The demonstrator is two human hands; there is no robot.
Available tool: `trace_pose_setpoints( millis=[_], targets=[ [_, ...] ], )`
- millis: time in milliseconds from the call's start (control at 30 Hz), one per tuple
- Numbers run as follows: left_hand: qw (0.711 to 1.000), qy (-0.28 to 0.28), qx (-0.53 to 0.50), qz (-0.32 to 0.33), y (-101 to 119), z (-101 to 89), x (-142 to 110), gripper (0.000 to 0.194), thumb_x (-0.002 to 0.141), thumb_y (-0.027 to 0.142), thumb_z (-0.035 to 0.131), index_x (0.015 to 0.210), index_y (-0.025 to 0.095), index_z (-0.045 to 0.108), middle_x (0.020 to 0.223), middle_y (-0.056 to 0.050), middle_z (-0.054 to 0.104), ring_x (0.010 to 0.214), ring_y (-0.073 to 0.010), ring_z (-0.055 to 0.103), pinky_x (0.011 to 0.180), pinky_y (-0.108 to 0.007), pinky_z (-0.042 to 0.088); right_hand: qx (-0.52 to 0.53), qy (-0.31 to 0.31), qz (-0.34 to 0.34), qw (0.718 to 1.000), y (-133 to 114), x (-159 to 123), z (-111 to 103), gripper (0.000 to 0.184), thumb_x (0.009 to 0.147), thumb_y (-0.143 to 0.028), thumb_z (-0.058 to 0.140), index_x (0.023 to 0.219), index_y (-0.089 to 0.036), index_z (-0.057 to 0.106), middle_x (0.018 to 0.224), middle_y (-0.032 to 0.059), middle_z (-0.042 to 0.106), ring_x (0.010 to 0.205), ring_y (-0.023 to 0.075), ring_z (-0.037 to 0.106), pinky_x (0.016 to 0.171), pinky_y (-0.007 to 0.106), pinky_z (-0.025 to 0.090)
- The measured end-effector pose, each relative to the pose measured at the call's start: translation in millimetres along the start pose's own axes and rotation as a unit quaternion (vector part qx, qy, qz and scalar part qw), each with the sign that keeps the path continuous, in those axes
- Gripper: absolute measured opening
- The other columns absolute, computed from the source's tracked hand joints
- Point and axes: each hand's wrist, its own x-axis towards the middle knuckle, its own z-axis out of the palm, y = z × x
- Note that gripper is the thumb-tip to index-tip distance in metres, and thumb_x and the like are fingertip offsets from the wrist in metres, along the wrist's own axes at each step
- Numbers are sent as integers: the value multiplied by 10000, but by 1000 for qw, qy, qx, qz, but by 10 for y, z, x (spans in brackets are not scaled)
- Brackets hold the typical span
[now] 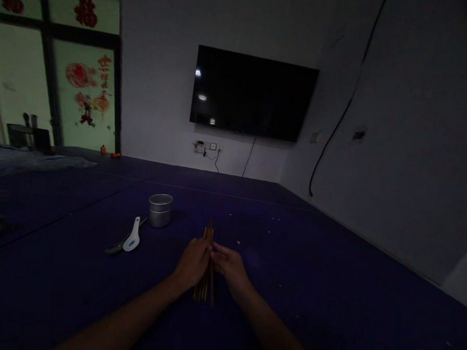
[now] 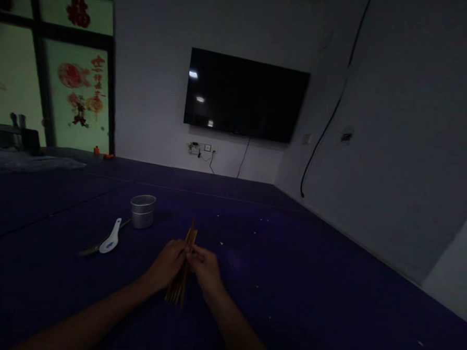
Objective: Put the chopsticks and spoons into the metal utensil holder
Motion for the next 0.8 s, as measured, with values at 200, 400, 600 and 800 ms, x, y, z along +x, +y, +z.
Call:
trace_pose_setpoints(
  millis=[200, 400, 600, 800],
  targets=[
    [997, -22, 75, 22, 13, -57, -11, 233, 884, 177, 344, 810, 169, 564, 887, -70, 604, 869, -202, 528, 773, -326, 417, -118, 52, -21, 991, 55, 35, -80, 443, 654, -337, 674, 1036, -113, 689, 580, 8, 624, 520, 128, 540, 533, 249, 425],
    [985, -68, 154, 44, -30, -67, -34, 232, 875, 202, 401, 996, 186, 598, 1103, -86, 577, 1036, -231, 483, 860, -369, 398, -350, 88, -59, 931, 29, 16, -130, 227, 716, -235, 556, 813, -141, 739, 497, 4, 599, 445, 128, 505, 436, 219, 337],
    [983, -91, 158, 22, -53, -34, -41, 289, 880, 198, 396, 1103, 203, 580, 1197, -73, 570, 1135, -229, 455, 931, -375, 384, -411, 58, -105, 904, -30, 9, -76, 158, 736, -236, 584, 682, -182, 723, 528, 1, 610, 492, 136, 517, 499, 235, 349],
    [984, -86, 155, 13, -61, -22, -48, 313, 907, 214, 369, 1142, 203, 576, 1274, -78, 540, 1171, -219, 462, 980, -370, 369, -495, 29, -142, 857, -36, 11, -90, 213, 803, -180, 538, 907, -195, 723, 808, 56, 691, 729, 172, 614, 674, 260, 447]
  ],
)
